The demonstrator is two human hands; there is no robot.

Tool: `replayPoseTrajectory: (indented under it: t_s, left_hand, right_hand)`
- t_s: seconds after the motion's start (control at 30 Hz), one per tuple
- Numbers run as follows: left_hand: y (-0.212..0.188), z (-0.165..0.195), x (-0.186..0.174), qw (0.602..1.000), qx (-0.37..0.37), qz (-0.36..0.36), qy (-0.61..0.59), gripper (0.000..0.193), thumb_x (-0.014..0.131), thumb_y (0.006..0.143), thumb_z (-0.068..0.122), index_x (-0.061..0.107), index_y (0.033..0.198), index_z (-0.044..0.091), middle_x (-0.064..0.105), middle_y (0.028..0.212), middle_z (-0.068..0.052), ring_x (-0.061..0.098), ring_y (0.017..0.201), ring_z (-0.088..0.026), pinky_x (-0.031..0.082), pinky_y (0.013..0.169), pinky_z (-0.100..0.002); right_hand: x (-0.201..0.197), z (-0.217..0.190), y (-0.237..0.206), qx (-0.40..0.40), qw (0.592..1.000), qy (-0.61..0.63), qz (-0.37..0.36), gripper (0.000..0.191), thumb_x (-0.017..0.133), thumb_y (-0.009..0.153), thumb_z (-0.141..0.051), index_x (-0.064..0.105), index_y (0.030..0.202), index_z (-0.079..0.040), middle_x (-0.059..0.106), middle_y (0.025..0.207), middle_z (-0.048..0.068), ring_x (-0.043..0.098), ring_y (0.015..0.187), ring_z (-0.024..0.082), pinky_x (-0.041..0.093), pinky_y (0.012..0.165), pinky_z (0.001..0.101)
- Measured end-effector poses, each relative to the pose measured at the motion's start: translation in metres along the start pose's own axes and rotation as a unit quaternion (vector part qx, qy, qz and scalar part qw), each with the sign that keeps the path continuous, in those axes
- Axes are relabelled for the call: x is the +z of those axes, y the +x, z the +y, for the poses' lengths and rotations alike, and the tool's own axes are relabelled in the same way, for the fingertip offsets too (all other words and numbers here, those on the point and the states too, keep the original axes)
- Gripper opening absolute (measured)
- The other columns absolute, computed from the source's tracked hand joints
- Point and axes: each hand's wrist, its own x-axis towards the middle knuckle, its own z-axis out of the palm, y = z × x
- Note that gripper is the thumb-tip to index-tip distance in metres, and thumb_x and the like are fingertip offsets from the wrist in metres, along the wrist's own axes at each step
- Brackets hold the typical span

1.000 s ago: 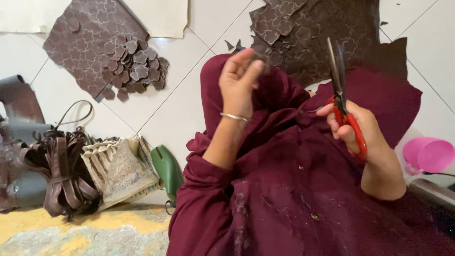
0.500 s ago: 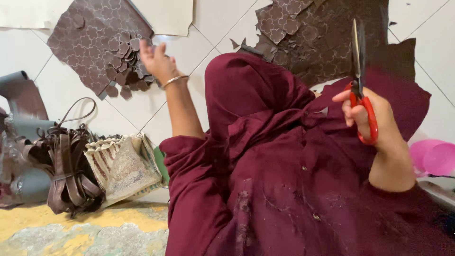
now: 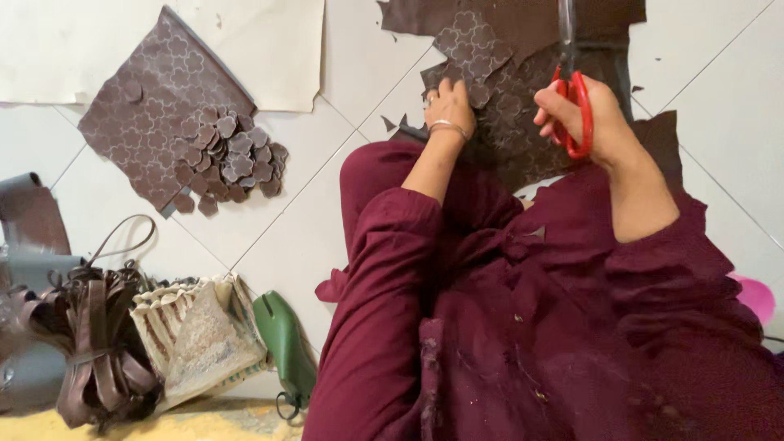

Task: The person sits on the floor and uses red-handled scissors to cut flower-shaped pieces from a brown patterned fabric. They hold the fabric with the left hand and cut with the right, placing finished pieces into a growing pile on the floor.

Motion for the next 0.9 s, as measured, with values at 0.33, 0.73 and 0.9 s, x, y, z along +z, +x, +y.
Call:
replayPoseTrajectory:
  t_s: [0.33,0.73,0.9]
  left_hand:
    - [0.008,-0.009,0.004,0.993,0.093,0.057,0.045,0.047,0.065,0.085,0.014,0.054,0.131,0.012,0.056,0.128,-0.009,0.058,0.113,-0.039,0.056,0.079,-0.049]
    - [-0.003,-0.012,0.033,0.905,-0.010,-0.015,-0.426,0.024,0.083,0.087,0.003,0.066,0.103,0.003,0.072,0.087,-0.009,0.072,0.081,-0.029,0.060,0.072,-0.037]
    - [-0.008,-0.018,0.024,0.644,-0.103,-0.129,-0.747,0.036,0.063,0.092,-0.003,0.058,0.127,0.003,0.072,0.101,-0.008,0.075,0.090,-0.023,0.062,0.073,-0.031]
  right_hand:
    - [0.017,0.052,0.041,-0.014,0.971,0.218,0.092,0.014,0.075,0.099,-0.010,0.062,0.097,-0.005,0.070,0.089,0.009,0.069,0.073,0.015,0.058,0.067,0.0293]
    - [0.031,0.028,-0.008,-0.035,0.984,0.165,0.066,0.025,0.069,0.104,-0.027,0.064,0.103,-0.003,0.070,0.095,0.008,0.067,0.076,0.013,0.056,0.064,0.0309]
    - [0.045,0.024,-0.020,0.021,0.998,0.002,0.052,0.041,0.067,0.101,-0.044,0.063,0.113,-0.004,0.069,0.095,0.007,0.065,0.076,0.012,0.054,0.069,0.0280]
